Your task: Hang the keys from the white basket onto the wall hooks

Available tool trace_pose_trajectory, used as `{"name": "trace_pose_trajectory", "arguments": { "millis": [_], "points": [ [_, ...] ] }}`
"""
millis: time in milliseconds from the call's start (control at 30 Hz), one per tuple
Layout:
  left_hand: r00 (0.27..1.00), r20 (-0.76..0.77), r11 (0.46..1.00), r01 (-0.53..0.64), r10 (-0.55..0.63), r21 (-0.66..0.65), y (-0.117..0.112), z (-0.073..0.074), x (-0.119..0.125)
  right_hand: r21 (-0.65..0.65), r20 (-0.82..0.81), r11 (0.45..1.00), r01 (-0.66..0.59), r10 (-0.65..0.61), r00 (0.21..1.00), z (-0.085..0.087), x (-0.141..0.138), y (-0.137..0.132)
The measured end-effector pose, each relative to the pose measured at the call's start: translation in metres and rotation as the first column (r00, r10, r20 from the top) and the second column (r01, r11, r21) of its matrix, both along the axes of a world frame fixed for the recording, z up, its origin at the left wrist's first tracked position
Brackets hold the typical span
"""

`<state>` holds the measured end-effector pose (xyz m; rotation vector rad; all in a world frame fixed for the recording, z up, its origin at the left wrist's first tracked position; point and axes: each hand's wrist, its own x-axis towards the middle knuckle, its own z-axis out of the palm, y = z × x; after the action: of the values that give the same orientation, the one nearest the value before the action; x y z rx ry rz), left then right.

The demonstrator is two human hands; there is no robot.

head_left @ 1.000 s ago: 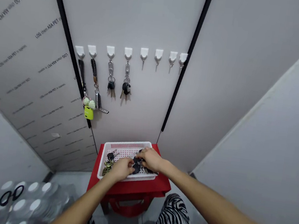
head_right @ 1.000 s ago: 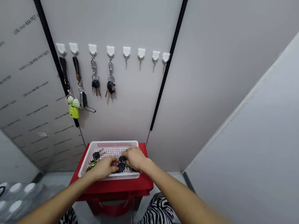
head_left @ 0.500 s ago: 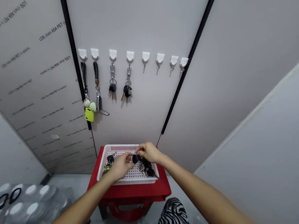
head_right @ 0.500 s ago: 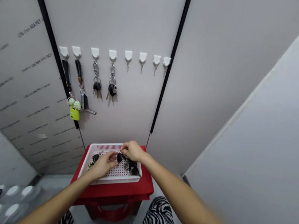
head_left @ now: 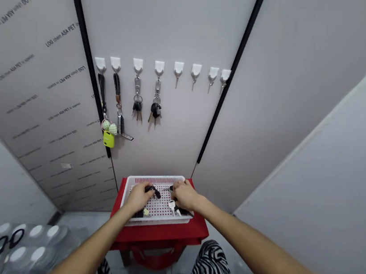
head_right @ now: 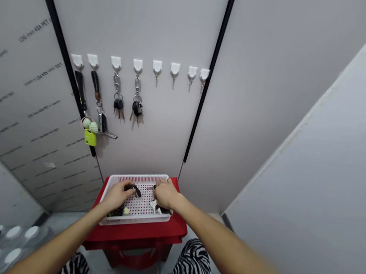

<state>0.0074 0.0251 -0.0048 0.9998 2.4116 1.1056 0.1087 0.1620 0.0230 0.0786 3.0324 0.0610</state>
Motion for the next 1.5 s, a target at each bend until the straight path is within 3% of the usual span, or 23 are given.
{"name": "trace_pose_trajectory", "arguments": {
  "millis": [100,200,267,367,433,500,567,633,767,867,967,1033,1167,1233,1333,1400,1500],
  "points": [
    [1.0,-0.013,1.0,0.007,-0.007,0.001,0.001,0.0,0.001,-0.044,-0.034,0.999,0.017,-0.019,0.999,-0.003,0.0,0.001],
    [0.999,-0.029,1.0,0.015,-0.015,0.005,0.0,0.002,0.002,-0.271,-0.095,0.96,0.073,-0.102,0.99,0.003,-0.004,0.007],
    [1.0,-0.021,1.0,0.009,-0.009,0.01,-0.001,0.004,0.003,-0.484,-0.116,0.866,0.125,-0.205,0.972,0.009,-0.008,0.011],
    [1.0,-0.002,0.998,-0.011,0.011,0.056,0.001,0.007,0.004,-0.757,-0.09,0.636,0.151,-0.33,0.94,0.018,-0.011,0.014],
    [0.999,0.042,0.99,0.009,-0.015,0.139,0.005,0.011,0.005,-0.865,-0.06,0.482,0.136,-0.369,0.927,0.024,-0.014,0.012],
    [0.985,0.137,0.961,0.061,-0.102,0.27,0.011,0.016,0.007,-0.926,-0.045,0.363,0.107,-0.387,0.921,0.031,-0.016,0.01],
    [0.944,0.255,0.907,0.09,-0.21,0.412,0.017,0.022,0.01,-0.953,-0.043,0.293,0.084,-0.402,0.915,0.037,-0.017,0.007],
    [0.888,0.362,0.863,0.073,-0.285,0.501,0.021,0.029,0.013,-0.962,-0.045,0.264,0.072,-0.413,0.909,0.043,-0.019,0.005],
    [0.819,0.477,0.847,0.021,-0.32,0.532,0.026,0.045,0.013,-0.962,-0.074,0.269,0.05,-0.429,0.9,0.058,-0.022,0.005],
    [0.85,0.453,0.808,-0.056,-0.269,0.586,0.032,0.062,0.006,-0.955,-0.152,0.295,-0.005,-0.474,0.867,0.077,-0.028,0.01],
    [0.926,0.337,0.739,-0.107,-0.169,0.666,0.043,0.089,-0.003,-0.938,-0.271,0.336,-0.081,-0.568,0.777,0.11,-0.04,0.018],
    [0.974,0.204,0.705,-0.074,-0.102,0.706,0.052,0.113,-0.008,-0.922,-0.353,0.358,-0.145,-0.627,0.695,0.138,-0.05,0.023],
    [0.998,-0.065,0.713,0.035,0.014,0.7,0.068,0.165,-0.012,-0.884,-0.465,0.39,-0.256,-0.686,0.56,0.193,-0.072,0.031],
    [0.985,-0.148,0.731,0.037,0.088,0.681,0.074,0.187,-0.015,-0.863,-0.505,0.434,-0.259,-0.704,0.5,0.215,-0.085,0.034],
    [0.962,-0.217,0.758,0.018,0.164,0.652,0.081,0.21,-0.023,-0.805,-0.586,0.565,-0.182,-0.712,0.386,0.234,-0.103,0.04],
    [0.954,-0.236,0.778,0.005,0.185,0.628,0.084,0.22,-0.028,-0.762,-0.631,0.64,-0.094,-0.704,0.326,0.241,-0.114,0.044],
    [0.947,-0.245,0.803,-0.023,0.208,0.596,0.087,0.227,-0.034,-0.721,-0.651,0.691,0.041,-0.697,0.3,0.244,-0.122,0.047]
  ]
}}
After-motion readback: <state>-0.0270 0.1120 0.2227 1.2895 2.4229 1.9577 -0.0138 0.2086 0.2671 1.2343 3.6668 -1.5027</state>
